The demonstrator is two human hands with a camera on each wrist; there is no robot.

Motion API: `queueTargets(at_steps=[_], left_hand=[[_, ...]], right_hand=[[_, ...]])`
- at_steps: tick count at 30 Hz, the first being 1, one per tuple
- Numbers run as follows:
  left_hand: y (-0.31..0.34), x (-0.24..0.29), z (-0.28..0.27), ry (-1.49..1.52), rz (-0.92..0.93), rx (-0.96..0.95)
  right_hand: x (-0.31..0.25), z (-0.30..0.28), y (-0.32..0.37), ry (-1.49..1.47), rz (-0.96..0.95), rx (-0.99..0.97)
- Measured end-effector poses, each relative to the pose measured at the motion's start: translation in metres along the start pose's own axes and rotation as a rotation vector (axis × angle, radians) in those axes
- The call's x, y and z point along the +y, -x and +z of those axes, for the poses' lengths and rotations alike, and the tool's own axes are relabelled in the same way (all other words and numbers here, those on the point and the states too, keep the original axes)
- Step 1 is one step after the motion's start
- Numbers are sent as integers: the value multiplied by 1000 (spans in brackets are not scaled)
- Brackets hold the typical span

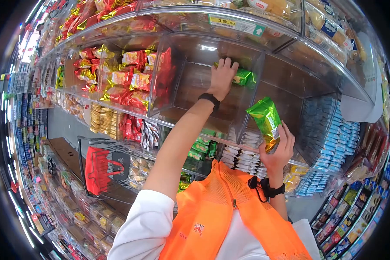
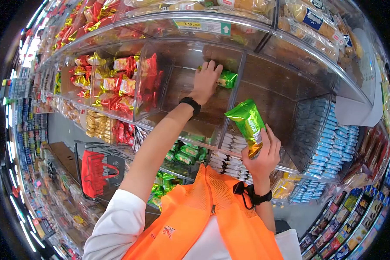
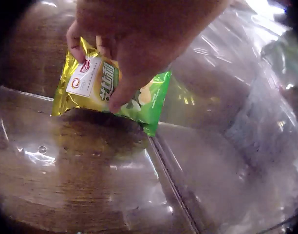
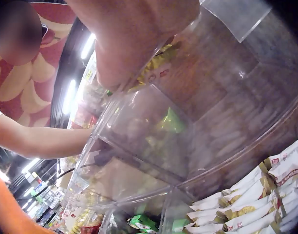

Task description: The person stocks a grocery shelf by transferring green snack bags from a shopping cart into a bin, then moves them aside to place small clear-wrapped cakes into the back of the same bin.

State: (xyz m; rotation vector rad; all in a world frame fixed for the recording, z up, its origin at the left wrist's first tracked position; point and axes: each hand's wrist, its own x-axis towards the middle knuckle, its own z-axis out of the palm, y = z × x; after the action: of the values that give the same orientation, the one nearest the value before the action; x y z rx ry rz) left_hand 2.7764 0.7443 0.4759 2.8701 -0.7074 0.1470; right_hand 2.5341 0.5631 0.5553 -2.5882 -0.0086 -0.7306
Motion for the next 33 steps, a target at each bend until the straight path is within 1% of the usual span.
queueTargets(at_steps=[3,5,7,9,12,14,16,19,22,25,28,29,31,32,33], left_hand=[[2,-12,3,98,46,33],[0,-28,1,252,123,24],[2,-41,-13,389,176,-5],[2,-44,-47,509,211,-62],[16,-1,-129,907,-23,-204],[39,33,-161,1035,82,-231],[57,57,-165,994,442,-131],[76,74,-147,725,557,-152],[81,66,-157,801,346,-326],[93,62,-158,748,309,-357],[108,65,-161,609,401,-237],[106,59,-163,673,373,-265],[91,36,-173,801,316,-319],[85,22,-186,878,113,-378],[80,0,-180,976,-23,-364]], right_hand=[[0,0,0,6,1,-3],[-2,-1,1,-5,23,-16],[-1,0,2,-7,19,0],[2,2,7,1,-3,44],[9,3,15,127,-138,124],[13,4,20,84,-169,139],[14,4,21,62,-212,142],[12,1,20,65,-196,106],[12,-1,18,45,-184,74],[16,2,18,2,-207,82],[16,-1,19,16,-208,-6],[16,-2,18,19,-231,-8],[11,-4,15,-12,-185,44],[10,-3,14,-31,-169,68],[11,0,17,-52,-137,68]])
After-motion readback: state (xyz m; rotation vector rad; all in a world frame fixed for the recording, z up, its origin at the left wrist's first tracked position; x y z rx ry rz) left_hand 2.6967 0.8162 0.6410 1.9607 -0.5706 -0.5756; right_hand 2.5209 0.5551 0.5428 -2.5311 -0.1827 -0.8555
